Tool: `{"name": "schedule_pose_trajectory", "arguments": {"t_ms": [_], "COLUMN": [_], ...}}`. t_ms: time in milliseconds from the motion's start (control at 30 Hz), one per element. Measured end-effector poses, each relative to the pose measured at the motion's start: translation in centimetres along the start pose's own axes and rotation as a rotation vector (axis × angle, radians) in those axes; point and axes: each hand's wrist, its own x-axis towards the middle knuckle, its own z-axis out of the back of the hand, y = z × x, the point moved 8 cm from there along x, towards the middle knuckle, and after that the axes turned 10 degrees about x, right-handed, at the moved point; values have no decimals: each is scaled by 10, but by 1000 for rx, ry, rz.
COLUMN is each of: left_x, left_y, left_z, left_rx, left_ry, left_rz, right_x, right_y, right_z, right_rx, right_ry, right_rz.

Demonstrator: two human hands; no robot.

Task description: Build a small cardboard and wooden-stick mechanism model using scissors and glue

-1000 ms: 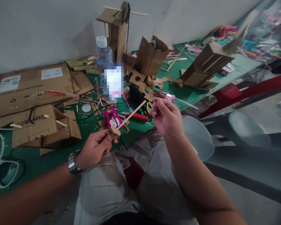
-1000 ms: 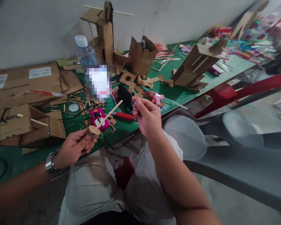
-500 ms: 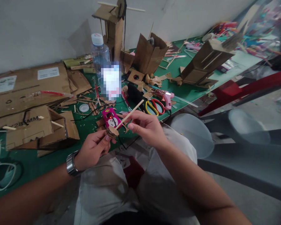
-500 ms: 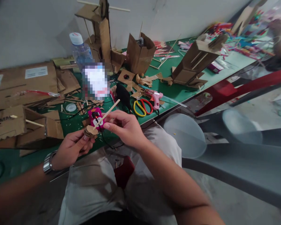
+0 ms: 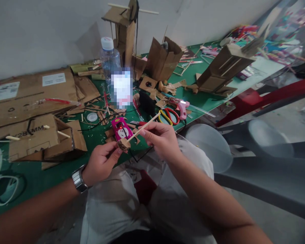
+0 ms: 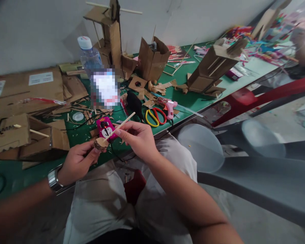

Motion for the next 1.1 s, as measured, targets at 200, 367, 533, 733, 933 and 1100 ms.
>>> {"name": "schedule_pose_trajectory", "arguments": {"t_ms": [200,367,533,733,933,1100], "left_x": [2,0,-1,-3,-4,-1], "left_y": [-17,-19,-22,-26,-25,-24], "left_z": [10,11,11,13,12,12], "left_rx": [241,344,401,487,507,375], "left_ry": [-107,-152,-181,-223,-215,-171], "left_rz": [-121,-176,-230,-288,-290,-233], "right_x": [2,0,0,-1,1,1], "right_y": [-11,-10,-9,-5,-5,2], "right_z": [5,4,1,-1,0,-1], "right_rx": [95,89,84,-12,-5,-55], "right_ry": [-74,-80,-59,-18,6,30], "right_rz": [-91,-114,-107,-62,-48,-8]}}
